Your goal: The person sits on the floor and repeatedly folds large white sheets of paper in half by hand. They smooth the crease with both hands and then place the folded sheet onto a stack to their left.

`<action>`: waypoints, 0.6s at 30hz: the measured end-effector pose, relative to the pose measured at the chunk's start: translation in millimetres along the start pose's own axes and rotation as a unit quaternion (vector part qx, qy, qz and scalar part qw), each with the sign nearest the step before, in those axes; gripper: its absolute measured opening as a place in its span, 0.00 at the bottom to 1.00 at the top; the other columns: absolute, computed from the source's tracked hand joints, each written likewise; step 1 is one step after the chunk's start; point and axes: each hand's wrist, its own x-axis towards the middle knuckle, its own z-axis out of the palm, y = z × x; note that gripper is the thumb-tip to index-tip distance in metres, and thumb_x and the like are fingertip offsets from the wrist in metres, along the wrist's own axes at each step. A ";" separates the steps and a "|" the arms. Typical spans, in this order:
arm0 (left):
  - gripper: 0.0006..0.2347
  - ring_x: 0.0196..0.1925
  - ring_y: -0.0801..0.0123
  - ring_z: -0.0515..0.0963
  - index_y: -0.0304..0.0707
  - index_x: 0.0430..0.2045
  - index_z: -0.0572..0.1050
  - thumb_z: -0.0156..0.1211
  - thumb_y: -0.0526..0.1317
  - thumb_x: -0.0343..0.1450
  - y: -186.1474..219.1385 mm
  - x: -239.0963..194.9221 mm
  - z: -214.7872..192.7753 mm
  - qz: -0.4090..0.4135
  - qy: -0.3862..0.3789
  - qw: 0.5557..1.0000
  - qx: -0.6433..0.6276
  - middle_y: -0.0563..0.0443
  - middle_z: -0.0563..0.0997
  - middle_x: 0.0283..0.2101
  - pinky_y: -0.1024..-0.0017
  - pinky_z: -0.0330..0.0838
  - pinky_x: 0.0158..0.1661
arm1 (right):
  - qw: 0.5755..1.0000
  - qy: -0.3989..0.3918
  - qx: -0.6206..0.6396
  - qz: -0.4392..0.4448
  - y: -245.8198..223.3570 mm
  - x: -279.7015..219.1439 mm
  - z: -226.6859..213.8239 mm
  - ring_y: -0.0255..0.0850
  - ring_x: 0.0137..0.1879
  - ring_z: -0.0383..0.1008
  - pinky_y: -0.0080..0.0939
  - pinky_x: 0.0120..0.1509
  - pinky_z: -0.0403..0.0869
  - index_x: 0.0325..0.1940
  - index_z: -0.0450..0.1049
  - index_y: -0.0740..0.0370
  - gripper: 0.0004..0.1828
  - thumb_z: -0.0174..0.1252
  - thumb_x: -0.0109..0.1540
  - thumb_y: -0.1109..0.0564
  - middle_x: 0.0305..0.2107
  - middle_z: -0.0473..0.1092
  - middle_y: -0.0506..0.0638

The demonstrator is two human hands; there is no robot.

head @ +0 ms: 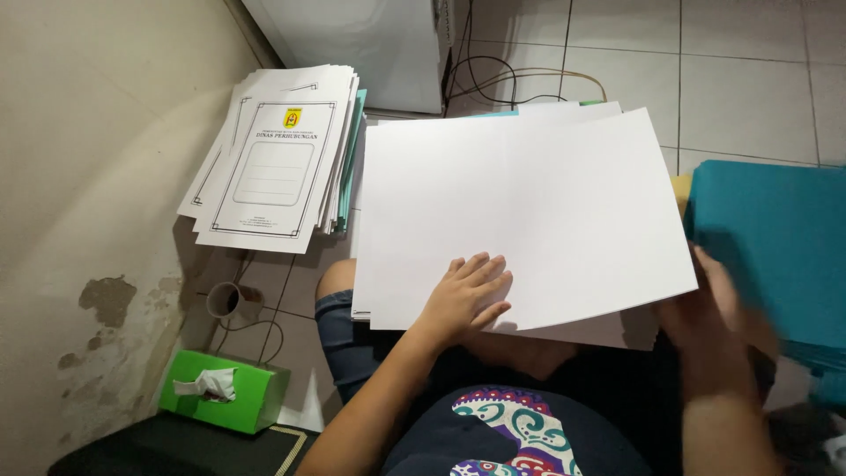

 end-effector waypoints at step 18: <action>0.24 0.75 0.56 0.59 0.39 0.70 0.60 0.25 0.51 0.82 -2.3 -47.0 -116.6 -0.213 0.314 0.721 -0.580 0.38 0.61 0.73 0.60 0.41 0.74 | 0.675 -0.146 -0.580 -0.432 142.5 57.8 147.3 0.48 0.83 0.41 0.53 0.83 0.39 0.82 0.42 0.60 0.43 0.24 0.71 0.30 0.78 0.44 0.57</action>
